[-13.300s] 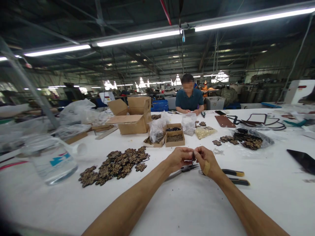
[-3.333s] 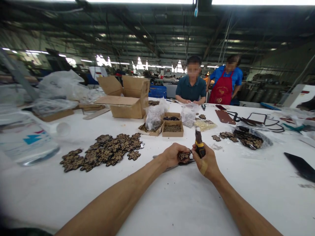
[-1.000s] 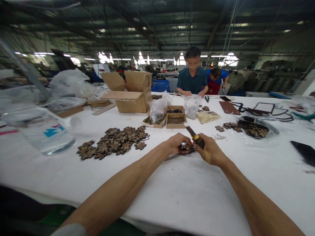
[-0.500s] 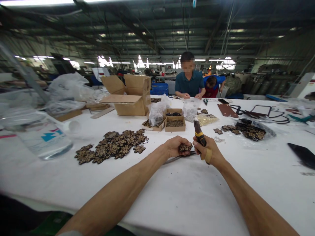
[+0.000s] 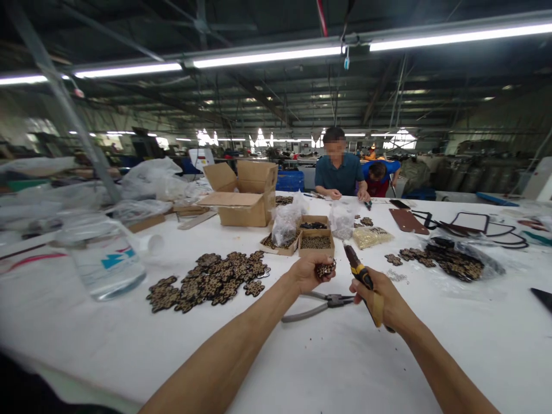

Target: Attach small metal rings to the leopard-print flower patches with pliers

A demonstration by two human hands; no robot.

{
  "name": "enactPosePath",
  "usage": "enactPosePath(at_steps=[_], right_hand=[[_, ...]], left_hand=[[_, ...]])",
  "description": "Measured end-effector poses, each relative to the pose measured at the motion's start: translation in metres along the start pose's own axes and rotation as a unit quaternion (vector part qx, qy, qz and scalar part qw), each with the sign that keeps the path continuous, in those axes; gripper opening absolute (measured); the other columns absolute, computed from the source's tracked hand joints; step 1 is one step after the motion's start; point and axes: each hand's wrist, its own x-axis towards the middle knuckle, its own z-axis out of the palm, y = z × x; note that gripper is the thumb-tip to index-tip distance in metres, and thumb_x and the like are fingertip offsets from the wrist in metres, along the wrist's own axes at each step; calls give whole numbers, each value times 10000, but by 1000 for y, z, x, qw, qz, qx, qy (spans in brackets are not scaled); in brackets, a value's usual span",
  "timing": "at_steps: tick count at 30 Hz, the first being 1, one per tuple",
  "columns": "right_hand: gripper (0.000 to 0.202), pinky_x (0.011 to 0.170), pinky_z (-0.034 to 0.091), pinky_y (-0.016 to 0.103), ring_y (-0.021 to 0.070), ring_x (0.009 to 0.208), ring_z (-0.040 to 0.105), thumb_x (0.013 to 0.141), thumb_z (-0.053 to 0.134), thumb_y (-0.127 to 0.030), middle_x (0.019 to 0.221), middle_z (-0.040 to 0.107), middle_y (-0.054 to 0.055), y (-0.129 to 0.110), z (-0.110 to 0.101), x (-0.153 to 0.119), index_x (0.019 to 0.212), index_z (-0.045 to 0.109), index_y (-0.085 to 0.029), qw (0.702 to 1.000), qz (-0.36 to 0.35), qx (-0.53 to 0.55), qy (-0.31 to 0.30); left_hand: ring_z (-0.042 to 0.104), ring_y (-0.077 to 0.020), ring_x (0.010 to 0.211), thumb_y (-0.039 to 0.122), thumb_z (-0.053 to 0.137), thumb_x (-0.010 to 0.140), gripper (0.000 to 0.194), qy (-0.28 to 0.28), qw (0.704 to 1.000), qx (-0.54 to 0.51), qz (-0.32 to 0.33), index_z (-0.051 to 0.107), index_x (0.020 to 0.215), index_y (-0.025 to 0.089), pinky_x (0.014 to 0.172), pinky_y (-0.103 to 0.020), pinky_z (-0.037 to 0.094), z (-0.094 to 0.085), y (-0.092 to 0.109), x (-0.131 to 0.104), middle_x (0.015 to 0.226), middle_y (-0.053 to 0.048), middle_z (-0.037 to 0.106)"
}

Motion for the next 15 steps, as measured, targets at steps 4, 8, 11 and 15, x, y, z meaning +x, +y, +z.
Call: enactPosePath(at_steps=[4,8,11,15], right_hand=[[302,620,466,308,228,683,693,893,543,-498,751,742,37,2,4,-1,988,618,-220,993,-14,-103,61],[278,609,432,301,234,668,691,906,529,-458,722,739,27,1,4,-1,1068,604,-245,976,-25,-201,73],[273,622,437,310,240,679,699,921,510,-455,721,743,26,0,4,-1,1076,594,-246,976,-34,-205,64],[288,580,453,299,227,641,702,914,526,-494,703,730,19,1,8,0,1002,618,-236,984,-31,-148,96]], left_hand=[[590,-130,546,172,698,627,162,7,999,-2,53,566,713,135,452,-221,332,2,6,-2,644,-33,603],[598,-140,566,198,733,617,207,11,995,0,101,594,757,134,451,-228,331,7,8,-7,639,-17,586],[600,-139,597,223,764,613,253,16,990,-3,137,609,792,134,483,-235,356,10,10,-9,654,-12,587],[587,-131,610,248,778,613,263,23,985,-9,168,611,780,133,513,-241,367,11,11,-9,664,-17,592]])
